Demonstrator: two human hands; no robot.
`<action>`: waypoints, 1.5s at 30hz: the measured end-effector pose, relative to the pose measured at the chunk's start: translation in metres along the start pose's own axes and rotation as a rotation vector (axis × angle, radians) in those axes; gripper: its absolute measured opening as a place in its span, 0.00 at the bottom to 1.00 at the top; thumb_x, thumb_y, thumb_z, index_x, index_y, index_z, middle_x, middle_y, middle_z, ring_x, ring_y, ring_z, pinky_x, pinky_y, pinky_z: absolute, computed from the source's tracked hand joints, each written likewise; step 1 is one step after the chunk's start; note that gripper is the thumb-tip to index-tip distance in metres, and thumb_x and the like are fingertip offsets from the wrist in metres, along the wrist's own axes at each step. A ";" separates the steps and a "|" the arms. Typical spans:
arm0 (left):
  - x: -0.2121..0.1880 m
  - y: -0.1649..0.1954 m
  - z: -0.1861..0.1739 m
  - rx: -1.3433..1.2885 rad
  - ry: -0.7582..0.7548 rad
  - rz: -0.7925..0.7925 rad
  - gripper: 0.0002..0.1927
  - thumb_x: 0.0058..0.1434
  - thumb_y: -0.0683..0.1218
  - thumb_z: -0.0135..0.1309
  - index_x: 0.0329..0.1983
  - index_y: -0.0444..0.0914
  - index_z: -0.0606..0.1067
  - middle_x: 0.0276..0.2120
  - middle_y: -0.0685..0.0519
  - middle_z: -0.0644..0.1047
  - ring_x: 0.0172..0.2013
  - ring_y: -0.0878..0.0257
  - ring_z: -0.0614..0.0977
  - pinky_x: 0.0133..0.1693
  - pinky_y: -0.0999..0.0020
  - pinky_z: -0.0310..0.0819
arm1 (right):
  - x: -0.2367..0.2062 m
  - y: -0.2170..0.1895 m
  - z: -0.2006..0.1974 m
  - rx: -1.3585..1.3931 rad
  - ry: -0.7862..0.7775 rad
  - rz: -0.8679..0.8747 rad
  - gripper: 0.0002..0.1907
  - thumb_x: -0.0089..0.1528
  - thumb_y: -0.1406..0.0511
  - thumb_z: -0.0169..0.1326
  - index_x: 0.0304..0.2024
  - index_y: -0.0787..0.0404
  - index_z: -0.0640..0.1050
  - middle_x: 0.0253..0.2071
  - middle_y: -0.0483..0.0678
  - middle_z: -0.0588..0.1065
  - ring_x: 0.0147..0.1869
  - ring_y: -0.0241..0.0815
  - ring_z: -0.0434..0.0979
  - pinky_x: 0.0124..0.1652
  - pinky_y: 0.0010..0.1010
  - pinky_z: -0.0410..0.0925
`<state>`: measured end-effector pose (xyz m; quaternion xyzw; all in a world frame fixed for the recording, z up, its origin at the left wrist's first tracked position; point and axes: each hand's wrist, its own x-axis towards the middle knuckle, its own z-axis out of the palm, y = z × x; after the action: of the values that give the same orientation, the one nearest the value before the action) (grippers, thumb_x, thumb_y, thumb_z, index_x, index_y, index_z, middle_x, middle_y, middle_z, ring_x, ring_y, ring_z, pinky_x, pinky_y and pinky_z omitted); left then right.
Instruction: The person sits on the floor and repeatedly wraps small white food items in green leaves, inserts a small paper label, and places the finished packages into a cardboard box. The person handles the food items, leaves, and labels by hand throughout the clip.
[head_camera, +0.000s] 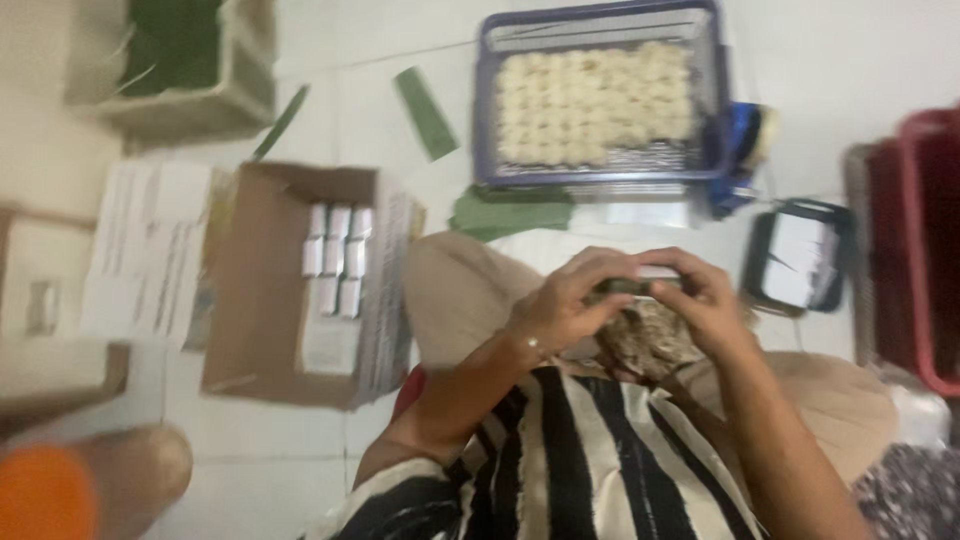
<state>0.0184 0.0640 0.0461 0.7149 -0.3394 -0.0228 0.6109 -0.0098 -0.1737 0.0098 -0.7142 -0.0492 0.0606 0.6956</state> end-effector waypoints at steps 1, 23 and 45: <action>-0.005 0.008 -0.012 0.047 0.001 0.000 0.23 0.64 0.43 0.63 0.61 0.39 0.74 0.57 0.46 0.76 0.57 0.57 0.80 0.57 0.66 0.77 | 0.003 -0.001 0.010 0.055 -0.019 0.042 0.22 0.61 0.65 0.59 0.57 0.67 0.77 0.54 0.52 0.77 0.58 0.46 0.76 0.55 0.35 0.70; -0.268 -0.206 -0.379 1.206 0.354 -1.340 0.24 0.53 0.41 0.60 0.55 0.34 0.74 0.59 0.36 0.70 0.55 0.42 0.76 0.55 0.52 0.72 | 0.066 -0.008 0.178 -0.561 0.039 -0.080 0.28 0.63 0.64 0.62 0.64 0.63 0.73 0.69 0.60 0.63 0.61 0.50 0.74 0.57 0.39 0.71; -0.098 -0.178 -0.325 0.964 0.600 -0.914 0.20 0.63 0.46 0.58 0.54 0.30 0.72 0.51 0.35 0.76 0.51 0.42 0.79 0.55 0.53 0.73 | 0.014 0.117 -0.034 -0.734 0.561 0.130 0.14 0.67 0.66 0.58 0.55 0.65 0.79 0.59 0.60 0.70 0.48 0.50 0.78 0.45 0.38 0.73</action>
<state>0.1699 0.3978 -0.0678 0.9504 0.2026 0.0733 0.2245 0.0080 -0.2084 -0.1062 -0.9036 0.1675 -0.1127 0.3778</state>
